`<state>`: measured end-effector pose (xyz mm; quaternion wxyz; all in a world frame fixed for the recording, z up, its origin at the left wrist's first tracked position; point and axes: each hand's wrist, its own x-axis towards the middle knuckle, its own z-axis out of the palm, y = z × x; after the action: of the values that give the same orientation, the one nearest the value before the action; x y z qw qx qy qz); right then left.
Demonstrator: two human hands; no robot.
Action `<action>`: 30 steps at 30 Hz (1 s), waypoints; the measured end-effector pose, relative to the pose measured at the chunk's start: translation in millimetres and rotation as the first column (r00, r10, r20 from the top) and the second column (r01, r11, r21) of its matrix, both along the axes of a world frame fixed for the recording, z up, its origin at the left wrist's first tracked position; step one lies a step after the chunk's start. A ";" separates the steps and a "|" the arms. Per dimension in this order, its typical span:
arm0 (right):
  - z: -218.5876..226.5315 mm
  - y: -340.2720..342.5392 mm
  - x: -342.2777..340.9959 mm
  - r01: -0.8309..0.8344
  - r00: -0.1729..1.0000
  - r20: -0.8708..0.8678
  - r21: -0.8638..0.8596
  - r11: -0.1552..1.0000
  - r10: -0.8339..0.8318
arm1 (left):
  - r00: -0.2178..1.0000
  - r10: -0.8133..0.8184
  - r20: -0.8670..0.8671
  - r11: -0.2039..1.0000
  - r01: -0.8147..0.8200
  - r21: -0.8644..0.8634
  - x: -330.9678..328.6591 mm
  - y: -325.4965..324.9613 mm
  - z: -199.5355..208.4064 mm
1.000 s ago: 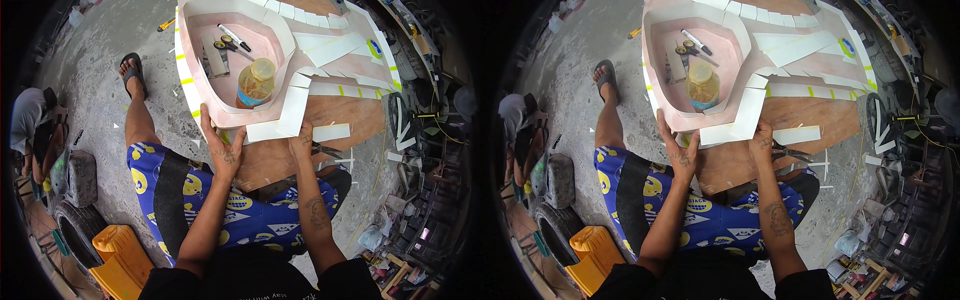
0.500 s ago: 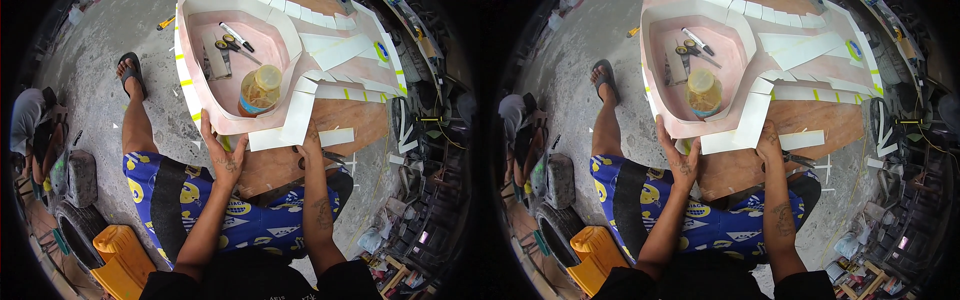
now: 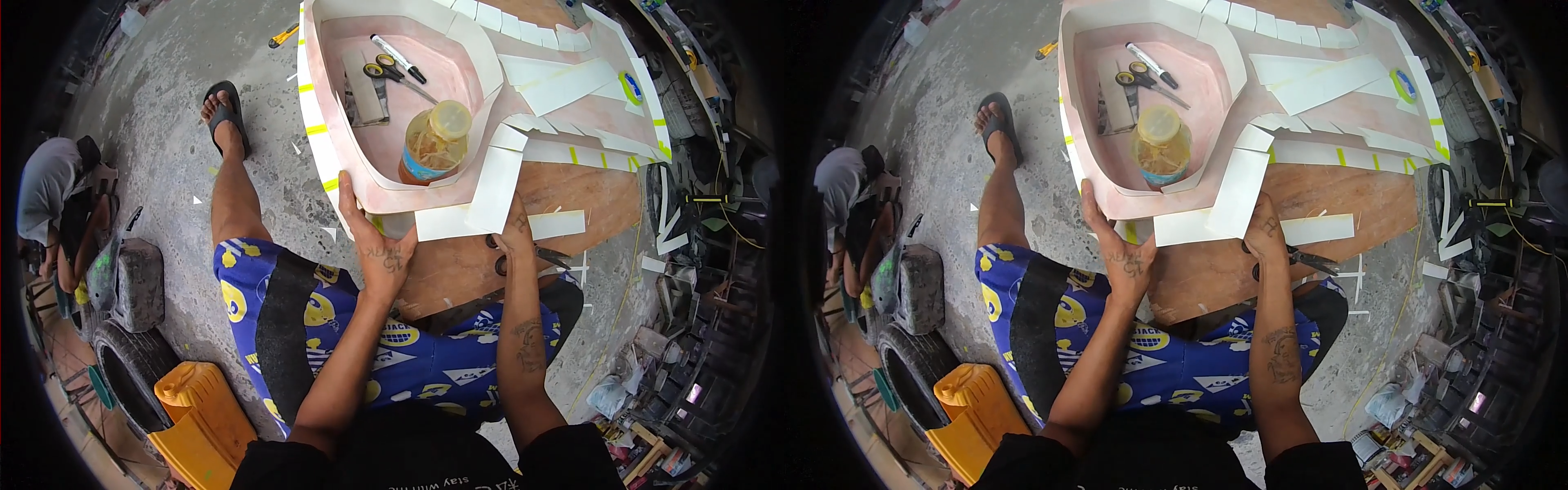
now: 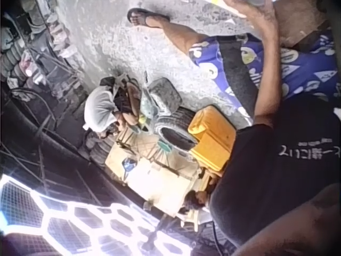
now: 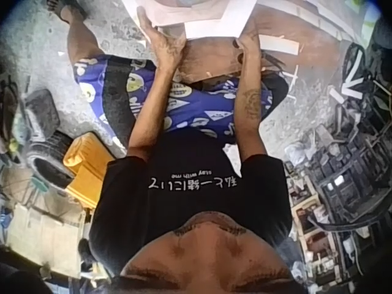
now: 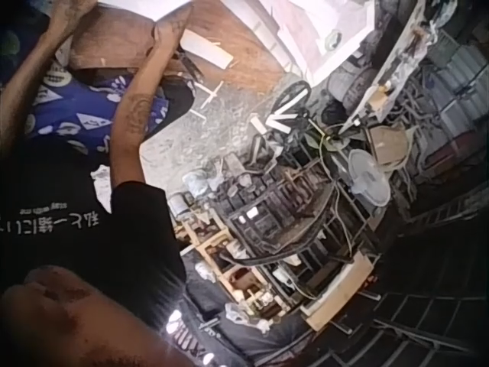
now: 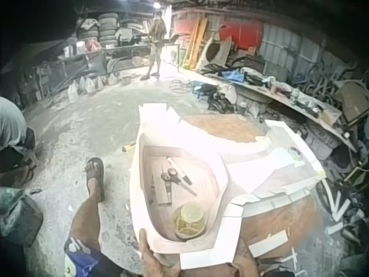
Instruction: Cutting foam strips with scissors and gluing them onto a mold to build up a car body component.
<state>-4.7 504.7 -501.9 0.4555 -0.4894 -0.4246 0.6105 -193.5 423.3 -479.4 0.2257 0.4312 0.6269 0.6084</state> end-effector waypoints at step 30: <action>4.4 9.6 4.8 -0.056 0.981 0.184 -0.028 0.998 0.061 | 0.996 -0.060 0.060 0.998 0.061 -0.007 -6.8 -3.2 -13.4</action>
<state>0.1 514.3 -497.6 0.3903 -0.5364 -0.4722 0.5804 -200.4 420.1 -492.8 0.2643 0.4308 0.6092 0.6111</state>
